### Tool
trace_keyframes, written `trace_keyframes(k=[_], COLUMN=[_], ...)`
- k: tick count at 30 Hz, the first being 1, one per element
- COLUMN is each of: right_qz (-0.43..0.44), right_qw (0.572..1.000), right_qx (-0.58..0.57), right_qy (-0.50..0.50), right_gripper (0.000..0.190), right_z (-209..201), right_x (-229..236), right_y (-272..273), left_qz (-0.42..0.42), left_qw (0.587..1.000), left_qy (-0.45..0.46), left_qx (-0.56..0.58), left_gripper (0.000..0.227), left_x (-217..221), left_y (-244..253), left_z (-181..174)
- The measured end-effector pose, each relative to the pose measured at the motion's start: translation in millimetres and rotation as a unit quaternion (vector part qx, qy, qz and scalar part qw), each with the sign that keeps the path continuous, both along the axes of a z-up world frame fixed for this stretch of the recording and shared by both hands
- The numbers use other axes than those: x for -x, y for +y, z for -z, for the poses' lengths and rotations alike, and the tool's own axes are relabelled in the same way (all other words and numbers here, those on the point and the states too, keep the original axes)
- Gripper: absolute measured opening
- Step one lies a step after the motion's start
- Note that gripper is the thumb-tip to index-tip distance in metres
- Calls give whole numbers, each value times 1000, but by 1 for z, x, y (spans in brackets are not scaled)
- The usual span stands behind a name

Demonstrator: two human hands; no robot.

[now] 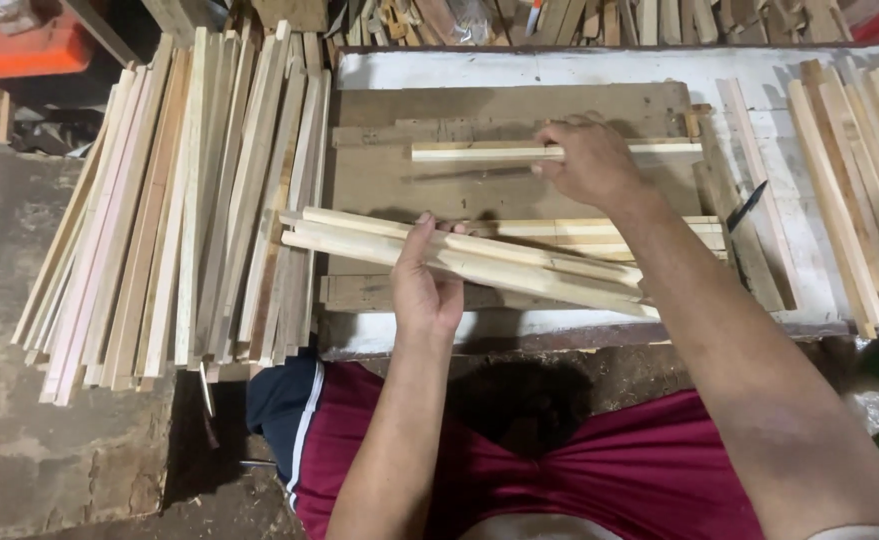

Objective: The person is picking up thin wooden slats and arranging them into a wooden jig for alignment and marking.

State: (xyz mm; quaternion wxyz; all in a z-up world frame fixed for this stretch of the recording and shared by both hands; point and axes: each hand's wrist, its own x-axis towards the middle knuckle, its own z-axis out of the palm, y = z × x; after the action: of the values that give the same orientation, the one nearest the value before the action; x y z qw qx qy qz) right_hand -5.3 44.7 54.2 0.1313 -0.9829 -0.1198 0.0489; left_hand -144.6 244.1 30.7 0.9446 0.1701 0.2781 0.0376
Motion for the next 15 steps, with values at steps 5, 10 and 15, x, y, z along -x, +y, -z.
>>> trace_keyframes(k=[5, 10, 15], right_qz=[21, -9, -8], right_qw=[999, 999, 996], right_qx=[24, 22, -10], right_qy=[4, 22, 85], right_gripper=[30, 40, 28], right_z=[26, 4, -5], right_x=[-13, 2, 15], right_y=[-10, -7, -5], left_qz=[13, 5, 14], left_qw=[1000, 1000, 1000], left_qy=[2, 6, 9], left_qx=[-2, 9, 4], left_gripper=[53, 52, 47], left_x=[0, 5, 11], left_y=[3, 5, 9], left_z=[16, 16, 13])
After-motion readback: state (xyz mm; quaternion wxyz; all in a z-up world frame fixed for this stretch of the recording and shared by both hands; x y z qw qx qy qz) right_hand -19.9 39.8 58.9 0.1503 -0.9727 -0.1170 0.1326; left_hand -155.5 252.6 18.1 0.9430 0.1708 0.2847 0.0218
